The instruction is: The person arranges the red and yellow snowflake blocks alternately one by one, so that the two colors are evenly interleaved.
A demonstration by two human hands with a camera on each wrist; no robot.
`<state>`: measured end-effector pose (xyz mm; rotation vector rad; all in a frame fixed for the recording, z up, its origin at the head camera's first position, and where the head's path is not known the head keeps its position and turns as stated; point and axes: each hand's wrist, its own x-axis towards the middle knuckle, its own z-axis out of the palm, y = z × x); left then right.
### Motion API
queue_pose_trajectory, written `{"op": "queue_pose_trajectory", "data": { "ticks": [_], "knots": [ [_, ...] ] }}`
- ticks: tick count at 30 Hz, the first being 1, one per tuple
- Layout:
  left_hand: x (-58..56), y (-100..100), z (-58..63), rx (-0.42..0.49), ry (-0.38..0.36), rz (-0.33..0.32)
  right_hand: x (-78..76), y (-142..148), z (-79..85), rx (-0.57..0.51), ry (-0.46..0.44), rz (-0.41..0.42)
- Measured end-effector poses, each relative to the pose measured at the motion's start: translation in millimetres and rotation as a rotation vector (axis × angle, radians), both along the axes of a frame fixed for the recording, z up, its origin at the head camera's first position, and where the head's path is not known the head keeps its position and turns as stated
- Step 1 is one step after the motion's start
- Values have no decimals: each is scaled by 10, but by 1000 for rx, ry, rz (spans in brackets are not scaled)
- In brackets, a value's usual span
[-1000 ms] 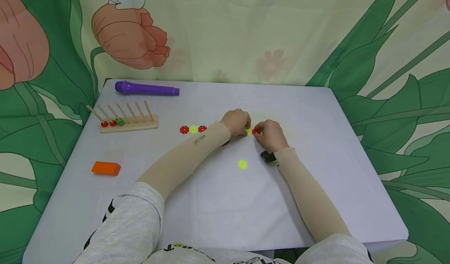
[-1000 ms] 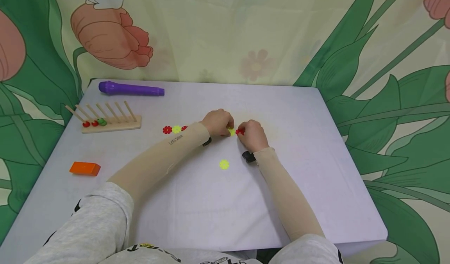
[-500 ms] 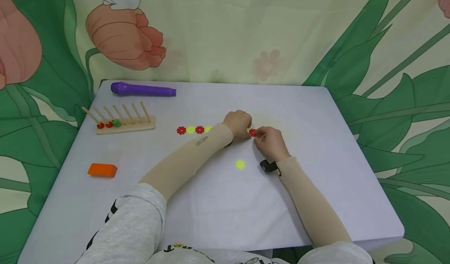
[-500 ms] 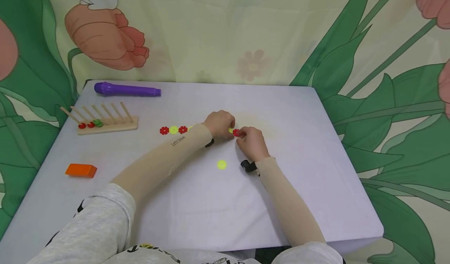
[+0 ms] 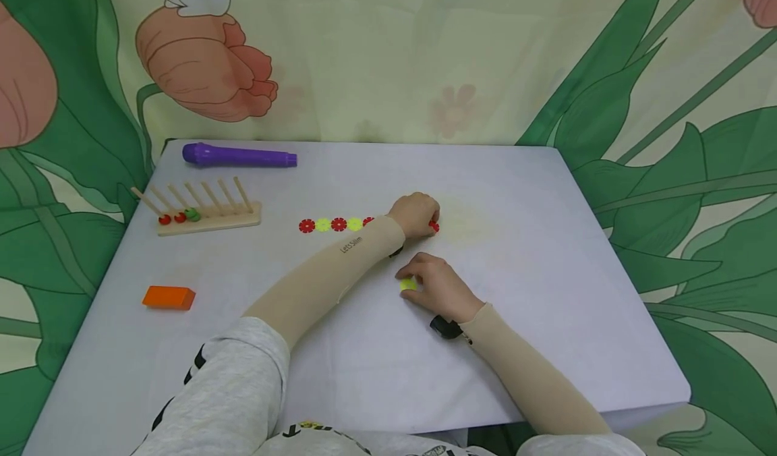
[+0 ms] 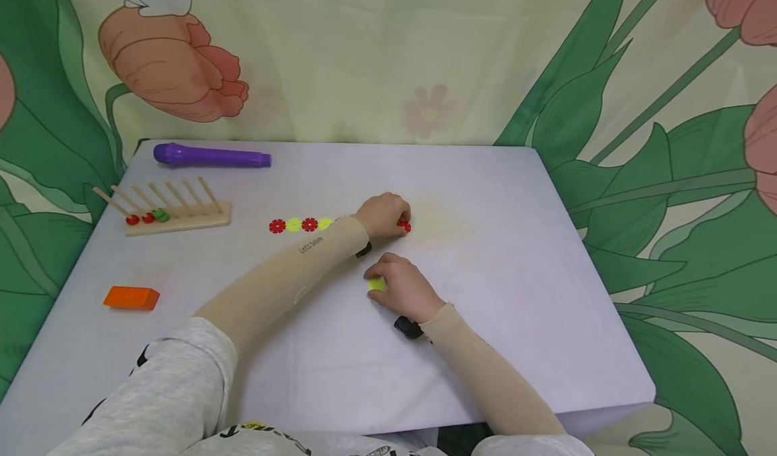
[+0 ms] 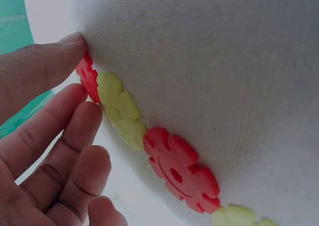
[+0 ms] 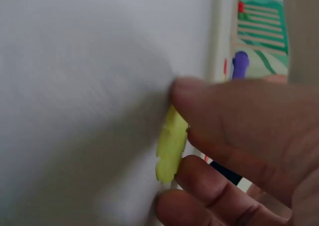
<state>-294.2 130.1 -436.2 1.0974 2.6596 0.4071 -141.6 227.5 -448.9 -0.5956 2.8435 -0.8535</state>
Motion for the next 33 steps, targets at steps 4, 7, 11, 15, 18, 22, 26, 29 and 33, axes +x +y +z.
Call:
{"op": "queue_pose_trajectory", "data": {
  "ticks": [4, 7, 11, 15, 18, 22, 26, 29, 33],
  "knots": [
    [11, -6, 18, 3, 0, 0, 65, -17, 8, 56, 42, -24],
    [10, -8, 26, -1, 1, 3, 88, 32, 29, 74, 58, -69],
    [-10, -2, 17, 1, -6, 9, 86, 148, 36, 70, 65, -119],
    [-13, -2, 24, 11, -14, 13, 40, 290, 27, 72, 71, -164],
    [-9, -4, 30, 14, -6, 12, -29, 404, 35, 75, 71, -217],
    [0, -5, 38, 10, 10, 13, -158, 544, 52, 81, 60, -283],
    [11, 0, 37, -1, 17, 12, -301, 641, 60, 77, 31, -329],
    [20, 9, 28, -8, 21, 12, -412, 682, 60, 72, 20, -351],
    [30, 17, 12, -15, 30, 17, -552, 707, 41, 63, 23, -370]
  ]
}}
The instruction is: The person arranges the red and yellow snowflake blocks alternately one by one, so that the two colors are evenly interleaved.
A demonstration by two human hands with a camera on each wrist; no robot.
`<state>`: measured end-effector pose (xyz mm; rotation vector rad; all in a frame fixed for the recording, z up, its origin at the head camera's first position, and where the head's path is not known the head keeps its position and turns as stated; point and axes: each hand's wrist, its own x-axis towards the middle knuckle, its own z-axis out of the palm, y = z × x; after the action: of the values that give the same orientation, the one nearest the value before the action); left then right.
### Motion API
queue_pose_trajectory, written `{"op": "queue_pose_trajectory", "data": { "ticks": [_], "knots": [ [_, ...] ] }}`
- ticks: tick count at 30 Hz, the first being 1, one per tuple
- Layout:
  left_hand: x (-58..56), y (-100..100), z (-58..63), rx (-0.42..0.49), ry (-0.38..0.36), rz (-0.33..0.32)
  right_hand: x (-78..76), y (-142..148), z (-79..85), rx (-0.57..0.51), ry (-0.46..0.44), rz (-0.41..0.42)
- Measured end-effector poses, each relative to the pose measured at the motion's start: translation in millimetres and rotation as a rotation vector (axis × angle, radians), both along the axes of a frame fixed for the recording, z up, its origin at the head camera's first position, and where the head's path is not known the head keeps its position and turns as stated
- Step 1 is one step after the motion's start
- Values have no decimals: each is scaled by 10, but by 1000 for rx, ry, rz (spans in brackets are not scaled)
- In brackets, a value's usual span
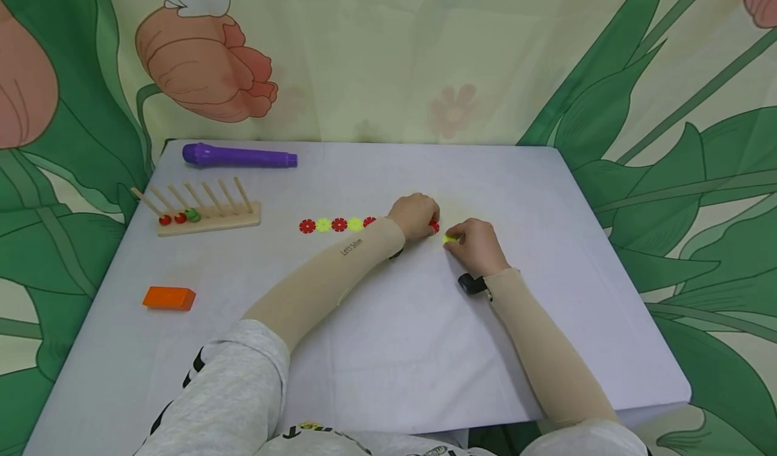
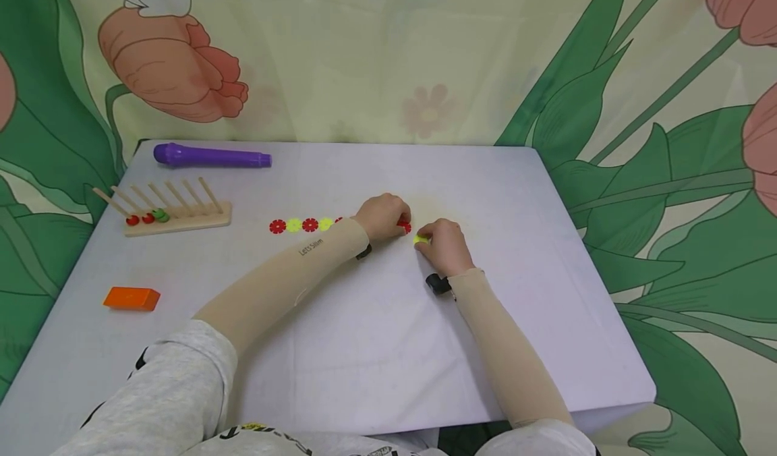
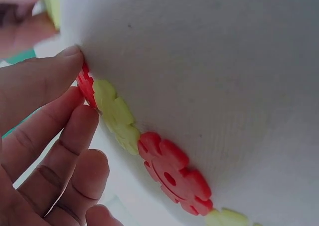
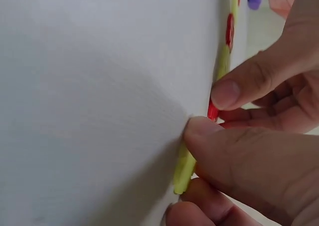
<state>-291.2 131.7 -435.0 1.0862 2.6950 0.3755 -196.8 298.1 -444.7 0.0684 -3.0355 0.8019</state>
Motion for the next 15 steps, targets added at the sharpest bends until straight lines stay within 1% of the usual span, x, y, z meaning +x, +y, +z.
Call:
{"op": "queue_pose_trajectory", "data": {
  "ticks": [4, 8, 15],
  "knots": [
    [6, 3, -9, 2, 9, -2, -118, -1, -13, -4, -2, -20],
    [19, -6, -14, 5, 16, 1, -197, -37, 10, -11, -10, -25],
    [29, -18, -28, 5, 35, 7, -264, -73, 43, -2, 1, 11]
  ]
}}
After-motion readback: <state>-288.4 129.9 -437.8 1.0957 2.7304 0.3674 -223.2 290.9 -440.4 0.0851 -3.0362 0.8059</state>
